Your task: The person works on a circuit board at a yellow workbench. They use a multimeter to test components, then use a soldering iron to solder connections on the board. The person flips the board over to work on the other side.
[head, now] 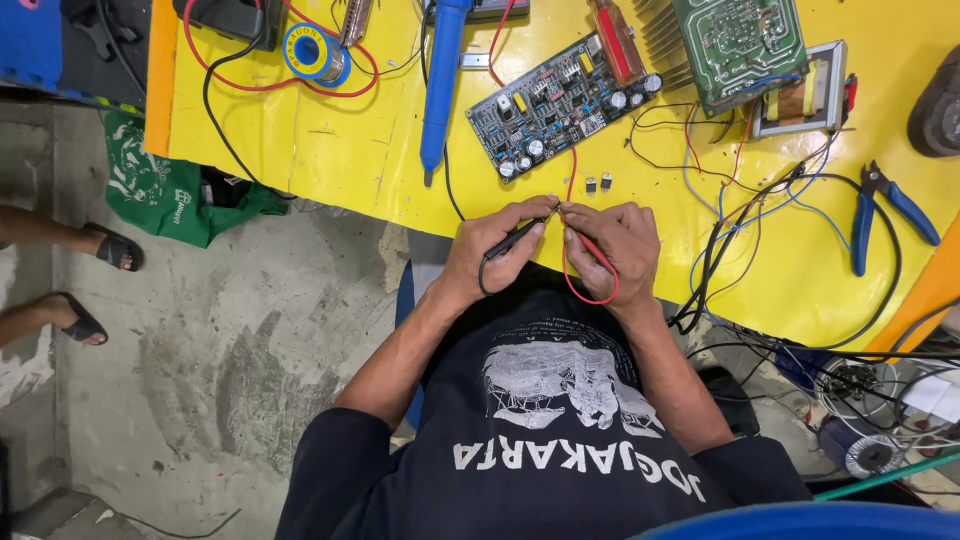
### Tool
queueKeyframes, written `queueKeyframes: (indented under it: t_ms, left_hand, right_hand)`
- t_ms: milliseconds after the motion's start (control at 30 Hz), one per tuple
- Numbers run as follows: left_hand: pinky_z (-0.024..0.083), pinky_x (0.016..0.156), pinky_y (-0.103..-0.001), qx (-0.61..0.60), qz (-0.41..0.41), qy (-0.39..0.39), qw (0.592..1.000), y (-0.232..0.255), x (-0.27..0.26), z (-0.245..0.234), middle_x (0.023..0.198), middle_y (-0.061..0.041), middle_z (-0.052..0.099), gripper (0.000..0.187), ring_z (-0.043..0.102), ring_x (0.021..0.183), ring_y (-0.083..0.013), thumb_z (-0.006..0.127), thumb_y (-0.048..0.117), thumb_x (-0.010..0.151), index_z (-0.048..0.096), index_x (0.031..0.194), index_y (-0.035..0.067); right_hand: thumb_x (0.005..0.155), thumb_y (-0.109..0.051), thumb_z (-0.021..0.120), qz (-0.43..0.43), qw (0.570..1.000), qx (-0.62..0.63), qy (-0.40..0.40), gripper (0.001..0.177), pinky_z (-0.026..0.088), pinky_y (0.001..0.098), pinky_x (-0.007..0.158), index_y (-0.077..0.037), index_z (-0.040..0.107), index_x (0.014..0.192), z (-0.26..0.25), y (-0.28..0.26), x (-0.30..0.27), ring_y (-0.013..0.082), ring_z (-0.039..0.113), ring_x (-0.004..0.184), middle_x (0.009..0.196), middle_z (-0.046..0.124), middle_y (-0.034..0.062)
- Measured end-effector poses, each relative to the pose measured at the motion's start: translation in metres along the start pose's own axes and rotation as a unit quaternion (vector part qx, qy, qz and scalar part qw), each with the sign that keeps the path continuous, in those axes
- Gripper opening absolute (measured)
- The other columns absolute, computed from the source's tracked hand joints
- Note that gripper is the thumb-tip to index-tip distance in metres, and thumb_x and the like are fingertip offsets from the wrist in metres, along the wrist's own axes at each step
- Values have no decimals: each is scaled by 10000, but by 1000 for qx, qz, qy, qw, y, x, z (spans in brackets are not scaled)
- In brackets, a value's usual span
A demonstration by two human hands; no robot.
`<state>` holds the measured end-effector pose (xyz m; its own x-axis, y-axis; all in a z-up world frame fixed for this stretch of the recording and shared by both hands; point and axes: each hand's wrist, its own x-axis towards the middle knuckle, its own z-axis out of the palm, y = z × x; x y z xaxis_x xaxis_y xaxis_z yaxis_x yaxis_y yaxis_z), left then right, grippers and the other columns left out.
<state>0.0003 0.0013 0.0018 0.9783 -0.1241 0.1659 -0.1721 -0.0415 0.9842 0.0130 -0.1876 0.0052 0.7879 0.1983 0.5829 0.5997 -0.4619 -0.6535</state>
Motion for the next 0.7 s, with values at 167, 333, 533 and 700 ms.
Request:
queueKeyframes:
  t_ms: [167, 333, 533, 700]
  left_hand:
    - [579, 959, -463, 1, -1, 0, 1000, 5, 2, -1, 1142, -252, 749, 185, 699, 1123, -407, 669, 80, 988, 725, 1141, -7]
    - [586, 946, -475, -21, 12, -1, 1000, 6, 2, -4, 1156, -274, 737, 203, 703, 1102, -443, 663, 91, 996, 716, 1157, -20]
    - [600, 894, -401, -33, 29, 41, 998, -1, -6, -2, 1204, -222, 742, 208, 712, 1122, -368, 678, 103, 999, 725, 1178, 8]
    - [559, 571, -266, -47, 51, 85, 994, 13, -5, -4, 1076, -181, 778, 179, 725, 627, -177, 685, 74, 985, 732, 1147, 13]
  right_hand:
    - [935, -87, 788, 2, 1000, 4, 0, 110, 419, 367, 704, -5, 812, 1005, 0, -1, -1, 310, 609, 726, 891, 758, 139]
    - [911, -67, 795, 73, 993, 87, 12, 139, 480, 361, 732, 9, 798, 1028, -13, 0, -1, 286, 626, 732, 937, 784, 156]
    - [1006, -4, 735, -14, 988, -148, -47, 139, 489, 437, 724, 38, 771, 1134, -40, 18, 21, 387, 626, 768, 946, 738, 212]
    - [1072, 13, 645, -36, 962, -232, -138, 215, 454, 421, 738, 27, 735, 1267, -58, 15, 36, 382, 595, 850, 1103, 721, 233]
